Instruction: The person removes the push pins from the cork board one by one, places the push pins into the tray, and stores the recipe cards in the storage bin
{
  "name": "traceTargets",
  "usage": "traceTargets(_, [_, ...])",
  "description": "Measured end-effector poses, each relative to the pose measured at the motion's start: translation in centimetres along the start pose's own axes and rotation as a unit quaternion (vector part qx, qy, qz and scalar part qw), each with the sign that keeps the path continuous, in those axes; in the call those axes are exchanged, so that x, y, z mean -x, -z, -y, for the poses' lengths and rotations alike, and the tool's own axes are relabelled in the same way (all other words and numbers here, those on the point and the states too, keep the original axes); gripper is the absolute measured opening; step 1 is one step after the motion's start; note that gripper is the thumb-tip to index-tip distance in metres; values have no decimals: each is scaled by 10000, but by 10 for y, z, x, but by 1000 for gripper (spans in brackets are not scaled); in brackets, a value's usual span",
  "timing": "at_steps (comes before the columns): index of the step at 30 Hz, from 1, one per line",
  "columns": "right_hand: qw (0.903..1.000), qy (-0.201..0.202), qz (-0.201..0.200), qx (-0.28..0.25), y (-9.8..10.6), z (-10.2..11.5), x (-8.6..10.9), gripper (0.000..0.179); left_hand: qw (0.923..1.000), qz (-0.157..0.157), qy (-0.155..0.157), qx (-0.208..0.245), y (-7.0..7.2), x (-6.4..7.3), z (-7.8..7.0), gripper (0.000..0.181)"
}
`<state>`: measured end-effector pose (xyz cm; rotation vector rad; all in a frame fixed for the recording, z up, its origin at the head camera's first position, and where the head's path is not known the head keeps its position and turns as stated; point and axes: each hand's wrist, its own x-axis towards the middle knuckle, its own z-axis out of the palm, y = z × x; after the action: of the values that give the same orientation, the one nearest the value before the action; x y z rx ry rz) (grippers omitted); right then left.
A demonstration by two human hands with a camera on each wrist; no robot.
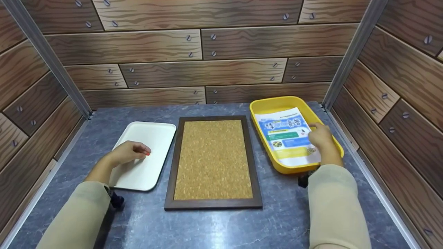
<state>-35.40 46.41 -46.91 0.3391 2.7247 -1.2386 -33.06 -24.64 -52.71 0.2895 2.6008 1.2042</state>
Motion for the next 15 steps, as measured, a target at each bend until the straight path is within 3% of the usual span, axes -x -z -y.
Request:
traceTargets(4, [9991, -175, 14, -394, -3, 4, 1, 65, 10000, 48, 7, -51, 2, 2, 0, 24])
traceTargets(7, [9989, -145, 272, -350, -2, 12, 4, 65, 9999, 49, 7, -120, 4, 3, 1, 27])
traceTargets(15, [9879, 596, 1381, 369, -7, 48, 16, 71, 9995, -47, 317, -28, 13, 5, -4, 31])
